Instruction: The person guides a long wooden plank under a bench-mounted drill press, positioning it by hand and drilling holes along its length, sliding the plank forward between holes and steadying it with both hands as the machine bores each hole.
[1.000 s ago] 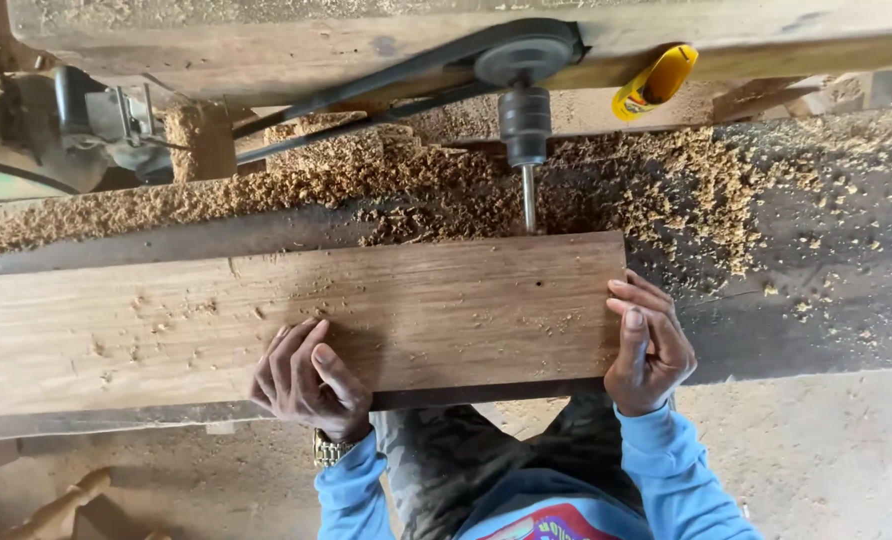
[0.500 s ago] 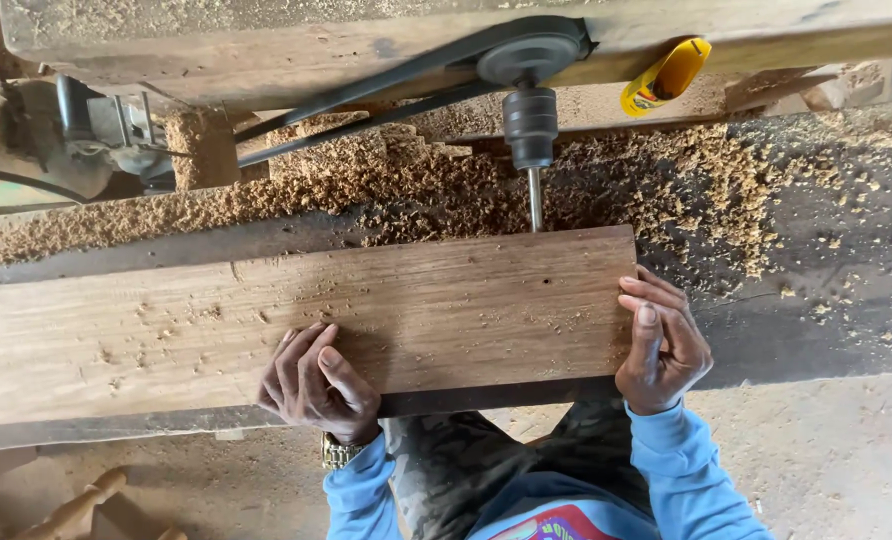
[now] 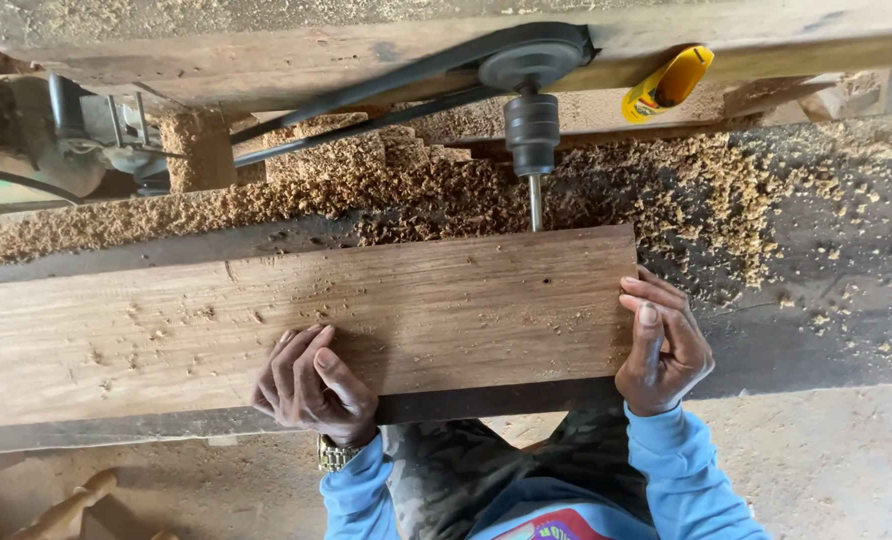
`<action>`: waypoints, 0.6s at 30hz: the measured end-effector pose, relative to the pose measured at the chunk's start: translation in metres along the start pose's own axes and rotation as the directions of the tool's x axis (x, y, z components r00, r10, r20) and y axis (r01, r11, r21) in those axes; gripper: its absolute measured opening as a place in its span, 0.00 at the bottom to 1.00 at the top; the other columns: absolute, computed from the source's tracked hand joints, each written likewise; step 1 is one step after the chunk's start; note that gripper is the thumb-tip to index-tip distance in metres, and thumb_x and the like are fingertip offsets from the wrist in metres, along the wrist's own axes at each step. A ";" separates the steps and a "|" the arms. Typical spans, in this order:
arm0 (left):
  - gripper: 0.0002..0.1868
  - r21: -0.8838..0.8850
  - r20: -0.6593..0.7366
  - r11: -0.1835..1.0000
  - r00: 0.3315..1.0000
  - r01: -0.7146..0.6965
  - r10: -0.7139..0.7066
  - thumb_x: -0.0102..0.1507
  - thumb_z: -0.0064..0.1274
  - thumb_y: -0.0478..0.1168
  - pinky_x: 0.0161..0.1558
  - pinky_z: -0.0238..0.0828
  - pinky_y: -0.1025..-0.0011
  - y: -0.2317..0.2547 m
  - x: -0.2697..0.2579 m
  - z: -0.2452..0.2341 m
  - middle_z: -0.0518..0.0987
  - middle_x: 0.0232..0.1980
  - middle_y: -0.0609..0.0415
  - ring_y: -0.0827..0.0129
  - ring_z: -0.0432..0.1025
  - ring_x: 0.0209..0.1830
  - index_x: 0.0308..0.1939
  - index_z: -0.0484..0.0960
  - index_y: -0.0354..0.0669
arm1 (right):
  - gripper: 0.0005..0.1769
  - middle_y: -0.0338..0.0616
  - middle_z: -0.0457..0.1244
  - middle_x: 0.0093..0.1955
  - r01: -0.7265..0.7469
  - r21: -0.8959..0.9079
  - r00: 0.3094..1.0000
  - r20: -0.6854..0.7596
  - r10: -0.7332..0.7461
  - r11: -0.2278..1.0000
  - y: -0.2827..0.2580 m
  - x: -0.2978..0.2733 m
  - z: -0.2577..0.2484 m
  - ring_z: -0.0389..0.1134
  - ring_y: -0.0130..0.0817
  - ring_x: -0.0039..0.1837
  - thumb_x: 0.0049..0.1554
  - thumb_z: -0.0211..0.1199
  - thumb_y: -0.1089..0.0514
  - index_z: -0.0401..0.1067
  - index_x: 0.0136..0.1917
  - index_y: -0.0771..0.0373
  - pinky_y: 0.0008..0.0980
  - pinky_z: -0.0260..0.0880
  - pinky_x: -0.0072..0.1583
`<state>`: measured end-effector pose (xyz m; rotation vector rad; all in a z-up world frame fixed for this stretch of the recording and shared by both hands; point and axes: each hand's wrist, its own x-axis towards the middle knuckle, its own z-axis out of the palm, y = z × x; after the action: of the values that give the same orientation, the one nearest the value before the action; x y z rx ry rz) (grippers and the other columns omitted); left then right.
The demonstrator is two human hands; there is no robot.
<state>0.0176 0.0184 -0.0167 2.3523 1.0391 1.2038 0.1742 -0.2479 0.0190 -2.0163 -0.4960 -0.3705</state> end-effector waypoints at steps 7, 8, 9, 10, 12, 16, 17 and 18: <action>0.18 0.003 0.029 1.000 1.000 0.002 -0.002 0.75 0.39 0.47 0.66 0.57 0.64 0.003 0.003 -0.001 0.85 0.46 0.59 0.64 0.76 0.53 0.41 0.86 0.49 | 0.18 0.50 0.71 0.56 -0.001 -0.002 1.000 0.002 0.001 1.000 -0.002 0.003 0.001 0.73 0.45 0.64 0.73 0.53 0.56 0.76 0.49 0.70 0.39 0.74 0.67; 0.18 0.004 0.032 1.000 0.999 0.000 -0.001 0.75 0.40 0.47 0.66 0.57 0.63 0.004 0.004 -0.002 0.84 0.46 0.59 0.64 0.75 0.53 0.41 0.85 0.49 | 0.18 0.50 0.71 0.56 0.001 -0.010 1.000 0.000 -0.001 1.000 -0.001 0.004 0.001 0.73 0.45 0.64 0.73 0.53 0.56 0.76 0.49 0.70 0.39 0.74 0.67; 0.18 0.003 0.030 1.000 1.000 0.000 0.000 0.75 0.40 0.47 0.66 0.57 0.63 0.003 0.004 -0.001 0.84 0.46 0.59 0.64 0.75 0.53 0.41 0.85 0.49 | 0.18 0.50 0.71 0.56 0.002 -0.010 1.000 -0.001 -0.002 1.000 -0.001 0.004 0.002 0.73 0.45 0.64 0.73 0.53 0.56 0.76 0.49 0.70 0.39 0.74 0.67; 0.18 0.007 0.025 1.000 1.000 -0.001 0.001 0.74 0.40 0.46 0.66 0.57 0.64 0.003 0.004 0.000 0.85 0.46 0.59 0.65 0.76 0.53 0.40 0.85 0.50 | 0.18 0.50 0.71 0.56 0.004 -0.005 1.000 -0.004 -0.004 1.000 0.000 0.004 0.002 0.73 0.45 0.63 0.73 0.53 0.56 0.76 0.49 0.70 0.39 0.74 0.67; 0.17 0.013 0.017 1.000 1.000 0.000 0.000 0.74 0.41 0.46 0.65 0.56 0.64 0.003 0.004 0.002 0.85 0.45 0.59 0.65 0.76 0.52 0.40 0.85 0.50 | 0.18 0.50 0.71 0.56 0.008 0.000 1.000 -0.006 -0.008 1.000 0.000 0.005 0.002 0.73 0.46 0.63 0.73 0.53 0.56 0.77 0.49 0.70 0.39 0.74 0.67; 0.17 0.016 0.010 1.000 1.000 0.001 -0.001 0.73 0.41 0.46 0.65 0.57 0.64 0.001 0.004 0.004 0.85 0.45 0.60 0.66 0.76 0.52 0.39 0.85 0.51 | 0.17 0.51 0.71 0.56 -0.014 0.009 1.000 -0.003 0.014 1.000 -0.001 0.007 0.003 0.73 0.46 0.64 0.73 0.53 0.58 0.76 0.49 0.70 0.38 0.74 0.67; 0.17 0.022 0.002 1.000 1.000 -0.011 0.011 0.73 0.41 0.46 0.65 0.57 0.65 -0.001 0.004 0.005 0.85 0.44 0.60 0.66 0.76 0.52 0.39 0.85 0.51 | 0.17 0.51 0.71 0.56 -0.020 0.012 1.000 -0.004 0.020 1.000 -0.001 0.007 0.003 0.73 0.46 0.64 0.73 0.53 0.59 0.76 0.49 0.70 0.38 0.74 0.67; 0.17 0.023 0.005 1.000 1.000 -0.009 0.009 0.73 0.41 0.46 0.65 0.57 0.65 0.001 0.004 0.003 0.85 0.44 0.60 0.66 0.76 0.52 0.39 0.85 0.51 | 0.17 0.51 0.71 0.56 -0.022 0.011 1.000 -0.002 0.023 1.000 -0.002 0.006 0.003 0.73 0.46 0.64 0.73 0.53 0.59 0.76 0.49 0.70 0.38 0.74 0.67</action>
<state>0.0225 0.0204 -0.0158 2.3788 1.0472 1.1950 0.1792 -0.2435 0.0218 -2.0093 -0.4726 -0.3557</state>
